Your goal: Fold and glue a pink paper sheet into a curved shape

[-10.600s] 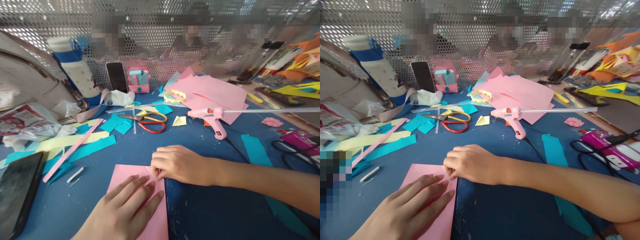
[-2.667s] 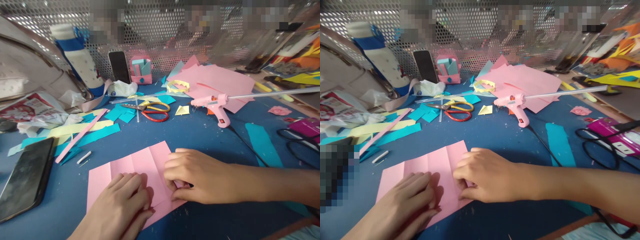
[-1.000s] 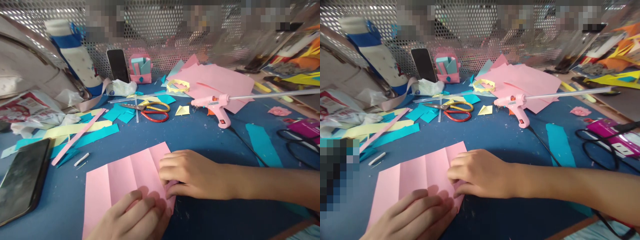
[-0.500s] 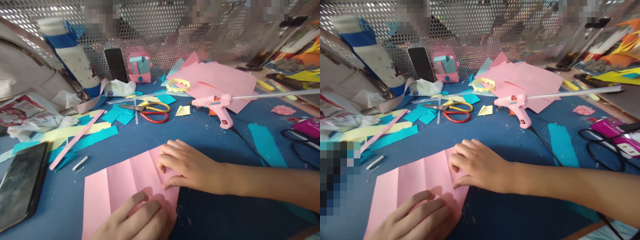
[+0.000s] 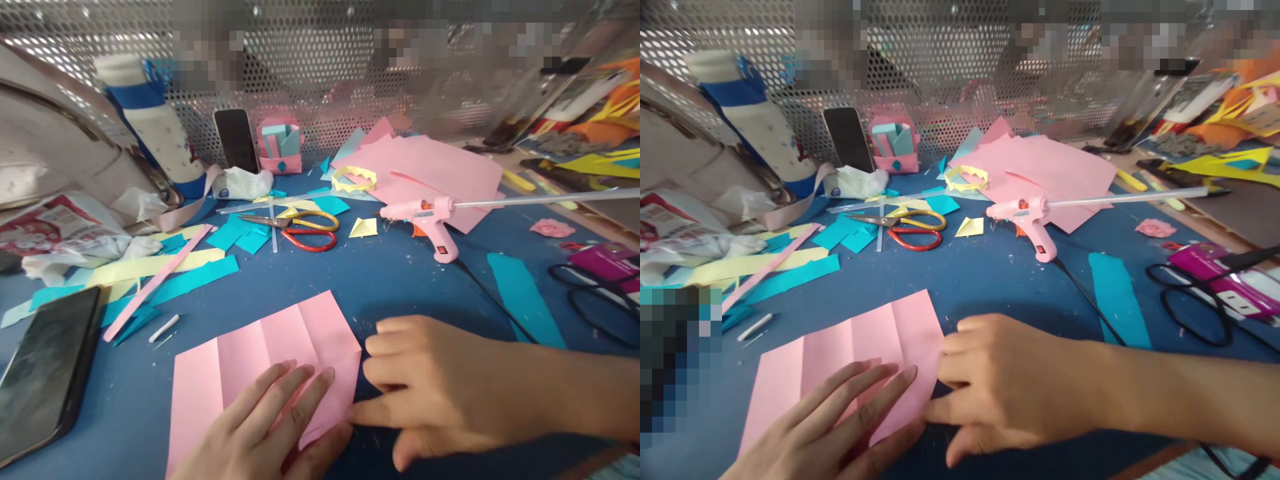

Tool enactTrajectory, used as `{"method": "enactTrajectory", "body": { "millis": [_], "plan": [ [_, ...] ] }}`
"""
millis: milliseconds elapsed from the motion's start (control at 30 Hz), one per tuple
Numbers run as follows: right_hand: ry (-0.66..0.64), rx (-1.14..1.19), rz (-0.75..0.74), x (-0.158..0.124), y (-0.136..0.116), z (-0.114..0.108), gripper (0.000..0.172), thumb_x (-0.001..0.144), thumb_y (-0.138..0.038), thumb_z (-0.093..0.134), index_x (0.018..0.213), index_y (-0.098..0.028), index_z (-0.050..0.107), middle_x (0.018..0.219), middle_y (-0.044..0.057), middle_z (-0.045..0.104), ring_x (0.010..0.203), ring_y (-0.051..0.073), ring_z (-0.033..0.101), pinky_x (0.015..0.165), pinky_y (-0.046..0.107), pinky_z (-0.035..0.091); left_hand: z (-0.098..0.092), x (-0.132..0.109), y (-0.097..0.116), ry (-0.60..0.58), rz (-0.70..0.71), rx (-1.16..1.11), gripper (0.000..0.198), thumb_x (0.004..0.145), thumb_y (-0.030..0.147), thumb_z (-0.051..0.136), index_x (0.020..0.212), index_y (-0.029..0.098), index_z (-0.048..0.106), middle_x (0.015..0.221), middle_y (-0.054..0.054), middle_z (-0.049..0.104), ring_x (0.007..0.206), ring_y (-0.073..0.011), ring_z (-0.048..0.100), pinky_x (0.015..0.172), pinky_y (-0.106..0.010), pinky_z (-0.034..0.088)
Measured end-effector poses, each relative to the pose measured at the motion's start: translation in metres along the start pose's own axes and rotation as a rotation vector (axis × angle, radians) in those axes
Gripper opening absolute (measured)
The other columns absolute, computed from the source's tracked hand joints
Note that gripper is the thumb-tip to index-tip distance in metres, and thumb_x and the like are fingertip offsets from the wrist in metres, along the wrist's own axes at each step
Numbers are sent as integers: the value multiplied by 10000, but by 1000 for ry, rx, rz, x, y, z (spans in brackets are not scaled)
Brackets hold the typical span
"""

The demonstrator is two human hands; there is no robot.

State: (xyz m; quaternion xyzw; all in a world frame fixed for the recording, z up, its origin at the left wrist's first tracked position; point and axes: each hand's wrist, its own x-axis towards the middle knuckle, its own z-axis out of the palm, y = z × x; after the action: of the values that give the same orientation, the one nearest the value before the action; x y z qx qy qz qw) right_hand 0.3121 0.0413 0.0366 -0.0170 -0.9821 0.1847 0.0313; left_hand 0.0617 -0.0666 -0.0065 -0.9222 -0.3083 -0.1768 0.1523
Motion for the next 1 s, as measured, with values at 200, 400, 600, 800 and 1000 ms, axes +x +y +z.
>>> {"method": "enactTrajectory", "body": {
  "millis": [200, 400, 600, 800, 1000],
  "plan": [
    [36, -152, 203, -26, 3, 16, 355, 996, -401, 486, 1338, -321, 534, 791, -30, 574, 698, 150, 461, 655, 328, 246, 13, -12, 13, -4, -145, -96, 371, 1021, 167, 415, 1285, 338, 611, 1363, 32, 595, 1189, -181, 594, 1101, -354, 423],
    [136, -252, 322, -33, 8, 15, 338, 1007, -323, 473, 1334, -297, 555, 760, -17, 582, 723, 160, 468, 670, 325, 266, 2, -2, 4, 29, -120, -93, 323, 1024, 225, 413, 1187, 326, 672, 1256, 29, 669, 1129, -182, 629, 994, -333, 522],
    [131, -235, 270, -17, 2, -1, 286, 1019, -302, 419, 1088, -246, 690, 769, 9, 600, 705, 163, 466, 656, 321, 294, -12, 13, 6, -10, 26, 11, 309, 991, 186, 433, 1185, 152, 672, 1143, -99, 722, 1000, -258, 691, 884, -419, 566],
    [247, -204, 198, 27, 7, -26, 340, 1020, -305, 399, 1026, -189, 719, 875, 42, 673, 806, 168, 566, 694, 304, 359, -23, 20, 20, -129, 38, 83, 428, 976, 117, 309, 1298, 30, 577, 1187, -133, 700, 1098, -285, 651, 960, -418, 518],
    [362, -25, 287, 67, 12, -32, 261, 967, -224, 484, 1108, -226, 703, 1090, 8, 714, 958, 169, 639, 754, 276, 425, -20, 18, 18, 45, 36, 42, 321, 965, 89, 400, 1134, 73, 672, 1028, -111, 750, 992, -267, 698, 918, -467, 542]
  ]
}}
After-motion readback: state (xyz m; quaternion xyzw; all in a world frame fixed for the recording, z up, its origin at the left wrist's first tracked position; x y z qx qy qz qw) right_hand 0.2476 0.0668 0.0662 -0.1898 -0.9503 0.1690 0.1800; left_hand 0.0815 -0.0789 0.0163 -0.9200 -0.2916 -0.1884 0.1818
